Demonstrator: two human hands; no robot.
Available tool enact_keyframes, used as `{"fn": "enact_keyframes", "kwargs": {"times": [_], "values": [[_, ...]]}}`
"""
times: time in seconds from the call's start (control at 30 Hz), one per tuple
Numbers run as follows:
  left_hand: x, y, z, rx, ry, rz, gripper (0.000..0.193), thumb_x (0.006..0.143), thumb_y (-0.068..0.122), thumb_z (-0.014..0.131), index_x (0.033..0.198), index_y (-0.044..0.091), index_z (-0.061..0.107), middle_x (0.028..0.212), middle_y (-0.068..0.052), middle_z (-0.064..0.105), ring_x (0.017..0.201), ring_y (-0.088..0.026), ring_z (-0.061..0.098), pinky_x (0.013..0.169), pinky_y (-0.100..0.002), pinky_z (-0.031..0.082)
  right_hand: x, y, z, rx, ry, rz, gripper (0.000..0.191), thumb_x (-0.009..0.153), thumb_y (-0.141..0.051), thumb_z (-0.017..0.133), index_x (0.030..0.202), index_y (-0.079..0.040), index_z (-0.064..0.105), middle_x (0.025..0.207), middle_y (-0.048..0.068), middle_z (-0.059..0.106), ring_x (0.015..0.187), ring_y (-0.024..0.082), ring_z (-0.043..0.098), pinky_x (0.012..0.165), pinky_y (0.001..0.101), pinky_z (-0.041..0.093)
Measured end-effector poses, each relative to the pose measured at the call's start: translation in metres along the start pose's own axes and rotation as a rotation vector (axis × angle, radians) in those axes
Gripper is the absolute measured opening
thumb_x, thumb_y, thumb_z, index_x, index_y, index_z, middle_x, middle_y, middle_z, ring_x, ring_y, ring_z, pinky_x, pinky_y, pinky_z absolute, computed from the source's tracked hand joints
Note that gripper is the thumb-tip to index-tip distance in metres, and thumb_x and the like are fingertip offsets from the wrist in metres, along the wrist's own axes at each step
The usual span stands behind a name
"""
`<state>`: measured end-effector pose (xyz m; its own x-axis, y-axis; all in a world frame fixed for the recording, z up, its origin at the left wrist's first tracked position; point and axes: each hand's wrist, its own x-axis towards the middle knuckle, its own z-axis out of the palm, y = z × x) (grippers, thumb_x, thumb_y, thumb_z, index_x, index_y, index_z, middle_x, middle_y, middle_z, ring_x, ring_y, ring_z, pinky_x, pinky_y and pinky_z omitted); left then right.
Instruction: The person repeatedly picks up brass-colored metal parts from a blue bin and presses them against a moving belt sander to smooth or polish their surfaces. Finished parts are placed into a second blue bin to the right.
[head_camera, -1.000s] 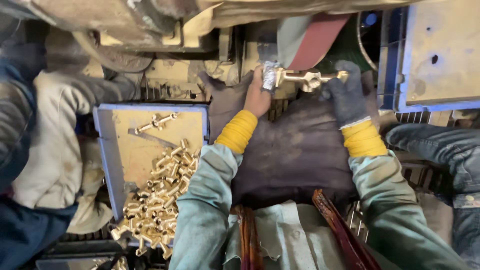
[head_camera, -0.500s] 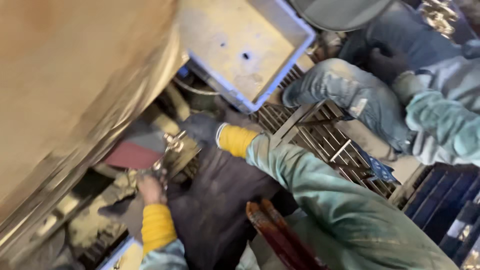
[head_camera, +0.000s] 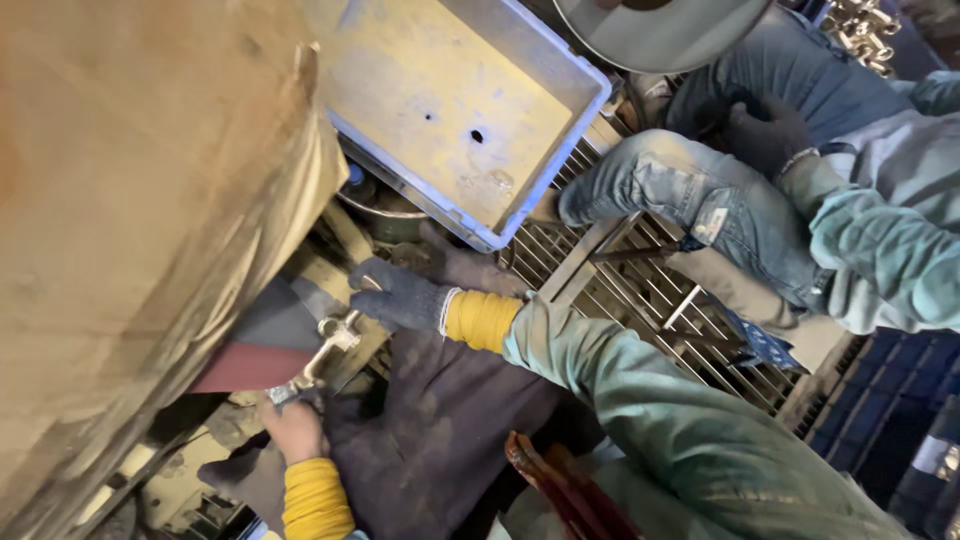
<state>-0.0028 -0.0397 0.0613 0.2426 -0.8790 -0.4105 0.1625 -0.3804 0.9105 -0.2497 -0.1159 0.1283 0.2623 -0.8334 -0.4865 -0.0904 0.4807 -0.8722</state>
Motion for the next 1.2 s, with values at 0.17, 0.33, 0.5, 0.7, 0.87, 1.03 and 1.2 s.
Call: {"fn": "enact_keyframes", "kwargs": {"times": [0.17, 0.33, 0.5, 0.7, 0.87, 1.03, 1.2], "values": [[0.035, -0.035, -0.017, 0.006, -0.017, -0.198, 0.022, 0.103, 0.016, 0.035, 0.114, 0.008, 0.054, 0.074, -0.009, 0.063, 0.048, -0.014, 0.047, 0.043, -0.029, 0.035, 0.031, 0.018, -0.001, -0.054, 0.023, 0.159, 0.034, 0.096, -0.035, 0.066, 0.107, -0.003, 0.062, 0.079, 0.007, 0.063, 0.065, 0.017, 0.061, 0.057, 0.0347, 0.053], [0.041, -0.065, -0.037, 0.266, -0.23, -0.218, 0.02, 0.096, 0.019, 0.045, 0.095, 0.008, 0.061, 0.075, -0.011, 0.064, 0.054, -0.017, 0.057, 0.045, -0.034, 0.043, 0.031, 0.04, -0.011, -1.215, -0.063, -0.736, 0.023, 0.083, -0.022, 0.072, 0.1, -0.009, 0.063, 0.092, 0.014, 0.067, 0.086, 0.035, 0.065, 0.075, 0.0488, 0.051], [-0.03, -0.072, -0.062, 0.041, -0.065, -0.091, 0.031, 0.097, 0.016, 0.064, 0.128, 0.011, 0.065, 0.094, 0.003, 0.069, 0.066, -0.005, 0.056, 0.053, -0.024, 0.043, -0.047, 0.029, 0.01, -0.182, -0.191, 0.053, 0.019, 0.102, -0.016, 0.062, 0.109, 0.0, 0.054, 0.075, 0.008, 0.05, 0.063, 0.019, 0.048, 0.054, 0.0369, 0.039], [-0.035, -0.024, -0.07, -0.009, 0.037, -0.018, 0.021, 0.1, 0.019, 0.06, 0.118, 0.01, 0.063, 0.078, -0.001, 0.067, 0.054, -0.006, 0.05, 0.045, -0.024, 0.036, -0.056, -0.018, 0.044, -0.066, -0.317, -0.05, 0.074, 0.094, -0.018, 0.062, 0.155, -0.004, 0.024, 0.082, 0.005, 0.062, 0.071, 0.013, 0.061, 0.065, 0.0277, 0.053], [0.003, -0.018, -0.068, -0.024, 0.12, -0.125, 0.021, 0.099, 0.017, 0.049, 0.112, 0.009, 0.063, 0.071, -0.002, 0.066, 0.047, -0.008, 0.048, 0.039, -0.025, 0.034, -0.017, -0.019, 0.064, -0.193, -0.293, -0.126, 0.059, 0.101, -0.023, 0.06, 0.146, 0.012, 0.044, 0.084, 0.01, 0.063, 0.072, 0.017, 0.06, 0.066, 0.0301, 0.053], [0.016, -0.023, -0.073, -0.093, 0.057, -0.088, 0.025, 0.098, 0.009, 0.05, 0.121, 0.004, 0.059, 0.08, -0.006, 0.067, 0.053, -0.008, 0.051, 0.042, -0.024, 0.034, 0.0, -0.006, 0.07, -0.229, -0.157, 0.022, 0.074, 0.094, -0.022, 0.058, 0.156, 0.004, 0.027, 0.084, 0.014, 0.065, 0.071, 0.023, 0.064, 0.066, 0.0342, 0.054], [-0.004, -0.024, -0.084, 0.191, 0.102, 0.396, 0.044, 0.098, 0.002, 0.059, 0.141, 0.001, 0.05, 0.118, -0.011, 0.063, 0.099, -0.017, 0.059, 0.086, -0.029, 0.046, 0.002, 0.025, 0.07, -0.623, 0.069, -0.78, 0.072, 0.099, -0.022, 0.064, 0.153, 0.008, 0.027, 0.131, 0.031, 0.059, 0.118, 0.036, 0.06, 0.097, 0.0389, 0.048]]}}
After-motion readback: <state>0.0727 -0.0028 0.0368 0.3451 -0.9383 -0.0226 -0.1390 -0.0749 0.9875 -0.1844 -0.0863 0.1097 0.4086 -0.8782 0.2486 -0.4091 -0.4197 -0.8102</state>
